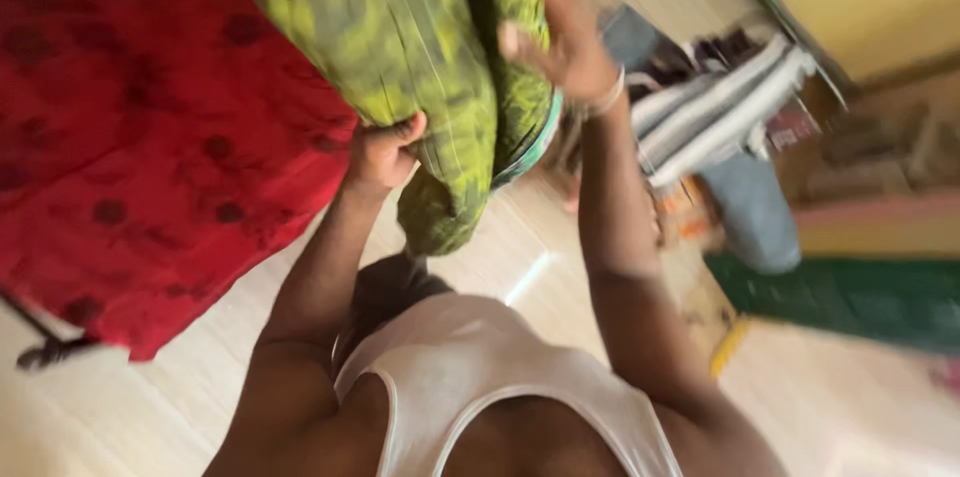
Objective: The person folds a blue patterned quilt, a green fabric item, and a striped blanket on a bed, then gathers them and places them on a chair before smoothing a red floral bedspread.
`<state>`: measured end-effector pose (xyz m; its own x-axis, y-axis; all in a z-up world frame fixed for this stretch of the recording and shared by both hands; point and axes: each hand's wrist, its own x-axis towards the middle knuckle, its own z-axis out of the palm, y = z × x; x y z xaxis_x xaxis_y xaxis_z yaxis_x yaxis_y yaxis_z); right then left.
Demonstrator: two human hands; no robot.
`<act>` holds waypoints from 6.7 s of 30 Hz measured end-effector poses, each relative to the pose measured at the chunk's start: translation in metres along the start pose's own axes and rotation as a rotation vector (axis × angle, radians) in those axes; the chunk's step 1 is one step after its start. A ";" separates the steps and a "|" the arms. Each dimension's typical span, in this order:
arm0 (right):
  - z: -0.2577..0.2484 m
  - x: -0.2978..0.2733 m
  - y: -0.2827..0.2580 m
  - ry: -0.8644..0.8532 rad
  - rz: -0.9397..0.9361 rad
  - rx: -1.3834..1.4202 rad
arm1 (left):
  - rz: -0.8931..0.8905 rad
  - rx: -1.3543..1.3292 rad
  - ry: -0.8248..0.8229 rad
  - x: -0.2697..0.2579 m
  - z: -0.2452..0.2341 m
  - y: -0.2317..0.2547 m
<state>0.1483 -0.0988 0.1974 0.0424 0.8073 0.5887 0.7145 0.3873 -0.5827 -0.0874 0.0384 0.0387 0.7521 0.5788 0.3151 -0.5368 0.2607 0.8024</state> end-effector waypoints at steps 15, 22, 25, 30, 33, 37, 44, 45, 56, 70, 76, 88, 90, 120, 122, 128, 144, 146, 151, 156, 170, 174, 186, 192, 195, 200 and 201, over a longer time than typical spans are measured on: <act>0.339 -0.205 0.010 -0.489 0.595 0.609 | -0.023 -0.315 0.183 -0.161 -0.102 0.187; 0.453 -0.223 0.044 -0.556 0.903 1.072 | 0.092 -0.207 0.427 -0.169 -0.239 0.257; 0.512 -0.179 0.036 -0.270 0.774 0.916 | 0.101 -0.051 0.560 -0.161 -0.310 0.279; 0.536 -0.065 0.000 -0.024 0.889 1.274 | 0.016 0.377 0.776 -0.149 -0.427 0.303; 0.507 -0.011 -0.024 -0.406 0.812 1.048 | -0.102 0.714 0.836 -0.129 -0.482 0.309; 0.501 -0.006 -0.020 -0.505 0.628 0.633 | -0.307 1.433 0.825 -0.089 -0.510 0.281; 0.443 -0.080 0.065 -0.192 1.007 0.805 | 0.061 1.323 0.126 0.041 -0.364 0.116; 0.423 -0.083 0.078 -0.130 1.072 0.762 | -0.037 1.328 0.071 0.053 -0.340 0.095; 0.175 -0.126 0.200 0.468 0.994 0.677 | -0.134 1.052 -0.085 0.178 -0.188 -0.074; 0.071 -0.029 0.454 0.665 1.008 0.741 | -0.158 1.241 -0.130 0.367 -0.253 -0.224; -0.016 -0.001 0.560 0.716 1.023 0.720 | -0.308 1.187 -0.123 0.458 -0.283 -0.264; -0.102 0.096 0.790 0.549 1.146 1.001 | 0.182 1.551 -0.041 0.611 -0.172 -0.320; -0.124 0.125 0.837 0.452 1.309 1.030 | 0.142 1.496 -0.029 0.635 -0.154 -0.329; -0.150 0.245 0.998 -0.815 0.293 0.637 | -0.493 1.516 1.280 0.753 0.046 -0.461; -0.158 0.235 1.021 -0.859 0.271 0.733 | -0.499 1.422 1.388 0.768 0.071 -0.494; -0.205 0.181 1.081 -0.884 -0.251 0.629 | -0.723 1.363 1.528 0.798 0.134 -0.614; -0.262 0.133 1.053 -1.400 -0.439 0.105 | -1.065 0.974 1.265 0.760 0.212 -0.767; -0.275 0.132 1.058 -1.446 -0.438 0.075 | -1.093 0.984 1.202 0.771 0.222 -0.774; -0.284 0.132 1.078 -1.545 -0.483 0.046 | -1.086 0.955 1.253 0.788 0.228 -0.794; -0.275 0.138 1.116 -1.625 -0.714 0.038 | -1.159 0.886 1.486 0.814 0.217 -0.811; -0.273 0.150 1.238 -1.590 -0.695 0.207 | -1.103 0.830 1.909 0.851 0.136 -0.874; -0.274 0.155 1.249 -1.680 -0.589 0.108 | -1.148 0.950 1.966 0.842 0.114 -0.866; -0.231 0.144 1.247 -1.591 -0.597 0.286 | -1.104 1.172 1.842 0.813 0.076 -0.874; -0.206 0.142 1.230 -1.475 -0.729 0.102 | -0.717 1.055 1.590 0.821 0.068 -0.879; -0.206 0.141 1.218 -1.444 -0.786 -0.076 | -0.364 1.060 1.233 0.860 0.083 -0.895; -0.209 0.143 1.214 -1.324 -1.073 -0.186 | -0.335 0.834 1.012 0.909 0.134 -0.930; -0.210 0.145 1.215 -1.268 -1.140 -0.148 | -0.328 0.803 1.023 0.907 0.140 -0.930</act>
<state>1.1692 0.3948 -0.3075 -0.9827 0.0224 -0.1836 0.0449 0.9919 -0.1190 1.1479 0.2131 -0.3511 -0.0092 0.9831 -0.1827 0.2485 0.1792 0.9519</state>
